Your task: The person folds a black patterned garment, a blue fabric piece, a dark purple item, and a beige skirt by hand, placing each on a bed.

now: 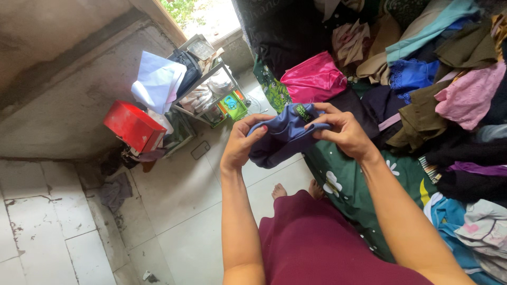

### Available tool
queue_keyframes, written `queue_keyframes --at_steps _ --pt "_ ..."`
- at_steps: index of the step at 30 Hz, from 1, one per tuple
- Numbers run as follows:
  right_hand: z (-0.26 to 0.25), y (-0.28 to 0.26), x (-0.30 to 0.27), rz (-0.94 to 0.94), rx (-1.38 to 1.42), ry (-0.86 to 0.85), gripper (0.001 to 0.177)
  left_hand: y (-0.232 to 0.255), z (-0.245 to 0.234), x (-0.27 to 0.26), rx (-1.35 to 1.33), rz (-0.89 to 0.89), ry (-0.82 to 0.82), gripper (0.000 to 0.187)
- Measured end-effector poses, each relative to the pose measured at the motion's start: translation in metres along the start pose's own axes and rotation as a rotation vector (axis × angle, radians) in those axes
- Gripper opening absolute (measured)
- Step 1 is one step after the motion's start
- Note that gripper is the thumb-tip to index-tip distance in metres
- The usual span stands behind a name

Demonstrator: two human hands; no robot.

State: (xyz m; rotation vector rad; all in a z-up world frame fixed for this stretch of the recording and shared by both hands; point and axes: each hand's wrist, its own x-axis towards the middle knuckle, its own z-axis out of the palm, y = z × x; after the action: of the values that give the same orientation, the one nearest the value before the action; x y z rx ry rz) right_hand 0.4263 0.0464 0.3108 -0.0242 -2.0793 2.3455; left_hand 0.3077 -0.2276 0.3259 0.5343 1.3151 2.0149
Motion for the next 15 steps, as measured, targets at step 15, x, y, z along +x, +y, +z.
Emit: queue_keyframes --at_steps 15 --pt "0.014 -0.069 -0.002 -0.349 -0.138 0.103 0.028 -0.067 0.031 0.006 0.848 0.436 0.502 0.03"
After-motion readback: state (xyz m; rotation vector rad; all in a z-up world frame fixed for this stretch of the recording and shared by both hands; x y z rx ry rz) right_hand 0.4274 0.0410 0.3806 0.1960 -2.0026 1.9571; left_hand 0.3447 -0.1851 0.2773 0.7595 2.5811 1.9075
